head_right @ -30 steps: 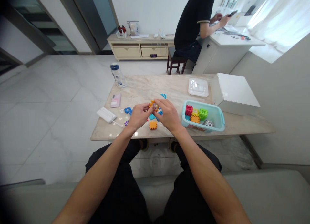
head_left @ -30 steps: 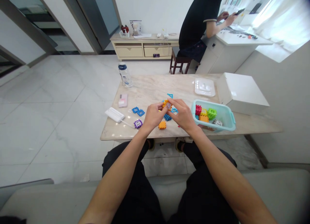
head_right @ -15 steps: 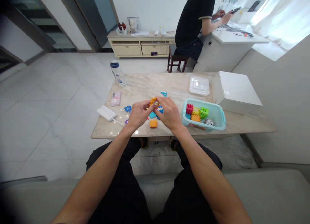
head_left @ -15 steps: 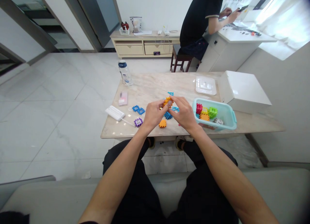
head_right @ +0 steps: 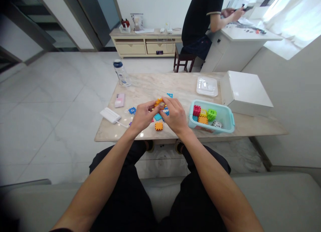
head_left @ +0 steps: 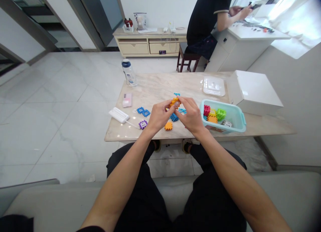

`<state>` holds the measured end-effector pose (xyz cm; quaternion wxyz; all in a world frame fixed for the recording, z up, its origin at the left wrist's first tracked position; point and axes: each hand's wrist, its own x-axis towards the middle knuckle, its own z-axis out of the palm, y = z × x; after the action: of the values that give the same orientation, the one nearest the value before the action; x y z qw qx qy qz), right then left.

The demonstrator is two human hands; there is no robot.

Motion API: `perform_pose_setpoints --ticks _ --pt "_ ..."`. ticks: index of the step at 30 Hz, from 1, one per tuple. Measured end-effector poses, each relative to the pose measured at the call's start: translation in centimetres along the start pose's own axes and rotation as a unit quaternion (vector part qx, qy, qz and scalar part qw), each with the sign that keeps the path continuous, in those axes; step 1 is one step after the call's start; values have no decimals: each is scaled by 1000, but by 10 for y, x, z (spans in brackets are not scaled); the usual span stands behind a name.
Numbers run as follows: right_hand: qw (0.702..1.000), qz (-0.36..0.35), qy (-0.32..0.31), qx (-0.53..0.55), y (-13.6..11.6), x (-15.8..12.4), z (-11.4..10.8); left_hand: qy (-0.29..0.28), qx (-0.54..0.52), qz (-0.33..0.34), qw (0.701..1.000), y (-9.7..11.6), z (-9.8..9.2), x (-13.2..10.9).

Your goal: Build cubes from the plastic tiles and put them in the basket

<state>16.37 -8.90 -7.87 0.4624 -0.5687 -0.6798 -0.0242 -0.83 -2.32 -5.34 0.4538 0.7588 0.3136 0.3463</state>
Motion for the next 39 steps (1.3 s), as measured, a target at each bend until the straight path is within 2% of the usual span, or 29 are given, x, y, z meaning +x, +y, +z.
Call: perform_pose_setpoints --ticks 7,14,20,30,35,39 --pt "1000 1 10 1 -1 -1 -2 -7 15 35 999 4 -2 1" --pt "1000 18 20 -5 -5 0 2 7 26 36 999 5 0 1" --pt "1000 3 27 4 -7 1 4 72 92 46 992 6 5 -2" --pt "999 29 29 17 -14 3 5 94 70 49 992 9 6 -3" --pt "986 91 26 136 -8 9 -3 136 -12 39 990 5 5 1" --pt "958 164 30 231 -1 11 -5 126 -59 26 990 5 7 3"
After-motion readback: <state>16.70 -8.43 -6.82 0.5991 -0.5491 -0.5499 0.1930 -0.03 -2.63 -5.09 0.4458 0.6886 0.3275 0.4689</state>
